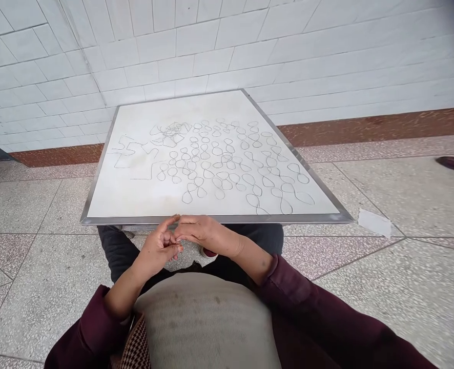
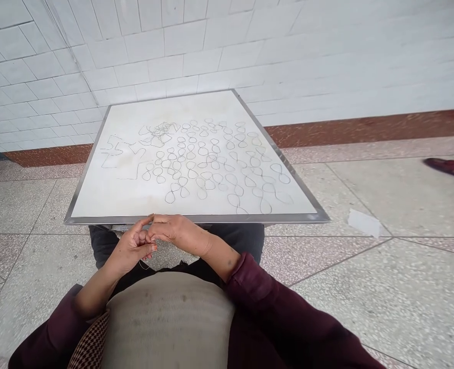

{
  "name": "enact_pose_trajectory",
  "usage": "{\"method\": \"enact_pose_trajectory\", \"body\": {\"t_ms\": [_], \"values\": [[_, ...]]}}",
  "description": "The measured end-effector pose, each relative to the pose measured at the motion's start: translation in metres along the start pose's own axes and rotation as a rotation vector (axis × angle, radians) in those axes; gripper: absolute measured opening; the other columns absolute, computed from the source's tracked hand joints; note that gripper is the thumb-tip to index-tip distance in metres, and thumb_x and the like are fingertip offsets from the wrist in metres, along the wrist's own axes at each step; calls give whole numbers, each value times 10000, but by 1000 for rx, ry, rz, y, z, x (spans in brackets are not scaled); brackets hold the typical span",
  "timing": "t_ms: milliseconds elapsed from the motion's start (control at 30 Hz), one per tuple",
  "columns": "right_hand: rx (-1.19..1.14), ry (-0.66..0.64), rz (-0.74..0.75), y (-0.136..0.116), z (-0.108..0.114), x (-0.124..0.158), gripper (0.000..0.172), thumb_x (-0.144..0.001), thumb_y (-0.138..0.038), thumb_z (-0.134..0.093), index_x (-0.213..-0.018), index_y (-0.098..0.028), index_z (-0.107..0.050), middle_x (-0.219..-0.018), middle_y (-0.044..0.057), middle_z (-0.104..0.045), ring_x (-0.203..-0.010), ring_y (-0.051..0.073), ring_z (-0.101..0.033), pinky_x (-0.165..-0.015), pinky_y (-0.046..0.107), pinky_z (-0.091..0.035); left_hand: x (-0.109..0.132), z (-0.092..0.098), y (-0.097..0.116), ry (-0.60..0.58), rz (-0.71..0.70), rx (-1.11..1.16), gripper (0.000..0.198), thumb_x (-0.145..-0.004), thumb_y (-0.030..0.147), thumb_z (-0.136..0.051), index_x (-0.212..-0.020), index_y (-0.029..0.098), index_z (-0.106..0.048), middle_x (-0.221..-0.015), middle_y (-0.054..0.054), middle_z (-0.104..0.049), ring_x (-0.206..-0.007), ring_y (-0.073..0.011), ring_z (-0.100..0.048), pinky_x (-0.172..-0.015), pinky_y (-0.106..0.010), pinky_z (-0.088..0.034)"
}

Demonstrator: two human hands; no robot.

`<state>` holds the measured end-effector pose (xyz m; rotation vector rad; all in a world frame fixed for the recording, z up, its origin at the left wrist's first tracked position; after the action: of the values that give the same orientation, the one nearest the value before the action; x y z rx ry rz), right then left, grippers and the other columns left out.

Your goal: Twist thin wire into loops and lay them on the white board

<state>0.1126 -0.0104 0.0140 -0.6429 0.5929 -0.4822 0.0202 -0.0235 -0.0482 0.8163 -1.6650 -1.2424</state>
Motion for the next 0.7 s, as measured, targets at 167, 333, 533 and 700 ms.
{"method": "enact_pose_trajectory", "body": {"t_ms": [167,333,533,700], "values": [[27,14,25,-5,0,-5,240,-994,-241,-456,-942,-179,-681,-858,38,-595,-691,101,-561,-600,210,-469,3,4,-3,51,24,22,701,-743,256,-749,-1377,210,-453,-689,43,-568,-511,-100,-551,-477,-218,-424],[-10,-59,69,-9,-3,-10,211,-971,-255,-499,-1032,-209,-695,-879,31,-585,-727,108,-575,-613,210,-475,11,8,6,108,-7,100,680,-749,299,-754,-1360,195,-474,-715,31,-605,-531,-89,-547,-511,-222,-438],[-18,-89,22,-11,-1,-19,276,-981,-262,-488,-805,-182,-685,-843,8,-575,-714,90,-549,-590,192,-409,24,8,13,154,11,77,725,-708,284,-782,-1355,163,-476,-675,56,-582,-507,-91,-559,-483,-219,-433],[-26,-91,47,-26,3,-22,271,-978,-252,-475,-823,-188,-687,-857,10,-585,-683,83,-537,-580,192,-408,29,11,19,205,-30,79,754,-704,285,-779,-1378,168,-463,-666,57,-595,-496,-94,-568,-478,-217,-444]]}}
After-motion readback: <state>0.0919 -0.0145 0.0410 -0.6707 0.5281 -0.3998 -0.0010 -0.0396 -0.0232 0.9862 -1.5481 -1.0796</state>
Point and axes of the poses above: each hand's wrist, its own x-axis away from the middle knuckle, its own z-axis out of the back of the hand, y = z × x, the point moved 9 cm from there along -x, towards the middle knuckle
